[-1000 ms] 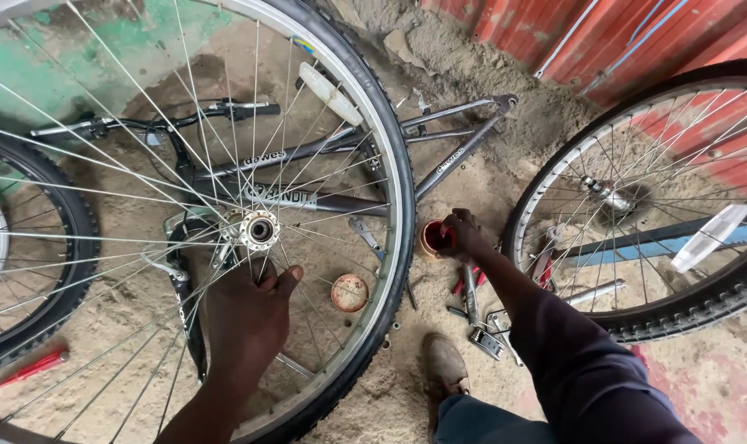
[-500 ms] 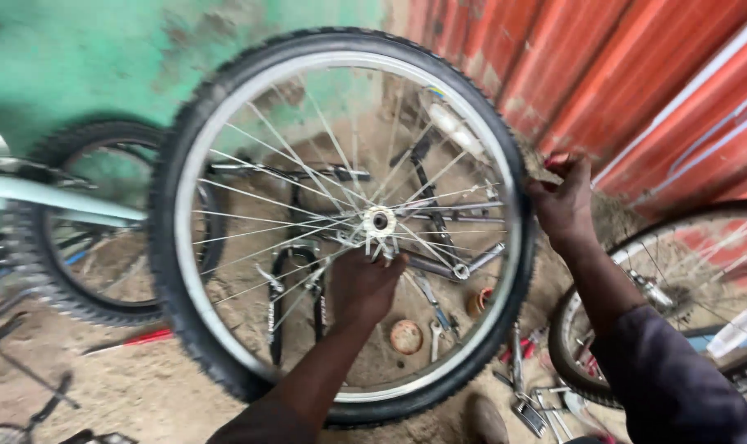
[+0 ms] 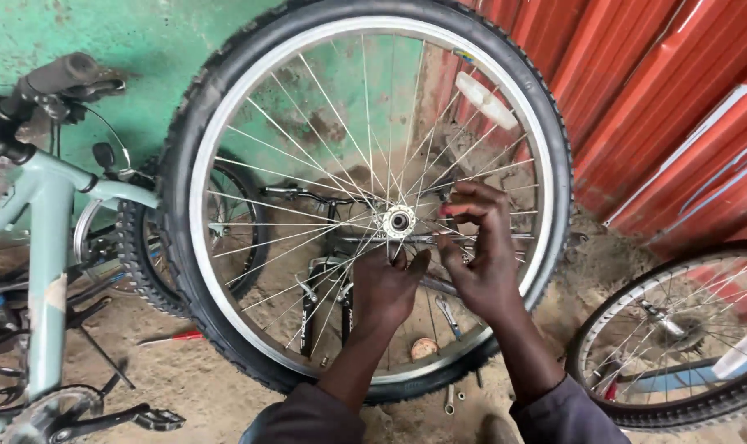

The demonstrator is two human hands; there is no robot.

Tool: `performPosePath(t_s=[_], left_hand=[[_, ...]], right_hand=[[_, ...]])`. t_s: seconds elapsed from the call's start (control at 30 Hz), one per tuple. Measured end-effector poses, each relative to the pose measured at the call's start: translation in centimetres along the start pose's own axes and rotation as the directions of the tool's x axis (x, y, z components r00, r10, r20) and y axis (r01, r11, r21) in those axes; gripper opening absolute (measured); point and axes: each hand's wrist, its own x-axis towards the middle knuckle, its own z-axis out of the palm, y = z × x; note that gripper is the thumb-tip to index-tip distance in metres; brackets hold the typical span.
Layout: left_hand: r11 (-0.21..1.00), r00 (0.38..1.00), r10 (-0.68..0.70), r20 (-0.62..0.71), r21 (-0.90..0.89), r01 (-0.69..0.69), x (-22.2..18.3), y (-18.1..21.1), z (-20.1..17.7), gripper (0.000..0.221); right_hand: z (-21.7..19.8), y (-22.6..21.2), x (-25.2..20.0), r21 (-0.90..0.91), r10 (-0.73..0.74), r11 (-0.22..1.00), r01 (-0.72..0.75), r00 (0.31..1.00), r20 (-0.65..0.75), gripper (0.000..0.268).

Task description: Applying grease to the internal hub of a bicycle wheel using fingers for maintenance.

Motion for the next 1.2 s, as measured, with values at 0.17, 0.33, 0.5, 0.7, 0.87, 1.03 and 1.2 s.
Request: performPosePath(t_s=[0.17,0.33,0.5,0.7,0.87,1.03,1.2], left_hand=[[0.98,0.976,0.199,-0.093,0.014,-0.198,-0.5,-2.1,0.3,0.056],[0.957,0.962,0.254,-0.101,0.168,-0.235,-0.4,-3.3,0.2,0.047],[0.888,0.894,0.428,-0.135,0.248,-0.388,-0.1,-4.2,0.7,0.044],[0.864,0.873,0.471,-0.13,0.269,-0.426,-0.4,-4.3,0.6,0.043],[0.842,0.854,0.508,-0.115,0.275,-0.464,-0.3,-4.6,0.5,0.037],[0.784,0.813,0.573,-0.103,0.355,-0.508,-0.2,-4.6,0.4,0.038],[0.886,0.899,0.426,-0.097,0.248,-0.393,-0.8,-3.7,0.1,0.037]], right_hand=[[1.9,-0.1,-1.0,-0.026,-0.024,0.999,0.026,0.998,0.062,0.034],[2.7,0.3,-1.2,0.007,0.043,0.999,-0.043,0.997,0.066,0.035],[3.2,0.5,-1.5,0.046,0.078,0.996,-0.081,0.994,0.075,0.032],[3.4,1.4,-1.7,0.075,0.08,0.994,-0.086,0.994,0.074,0.027],[3.5,2.0,-1.8,0.06,0.052,0.997,-0.057,0.995,0.082,0.025],[3.5,2.3,-1.9,0.046,0.045,0.998,-0.05,0.995,0.094,0.026],[3.4,2.5,-2.0,0.017,0.048,0.999,-0.05,0.994,0.098,0.025]])
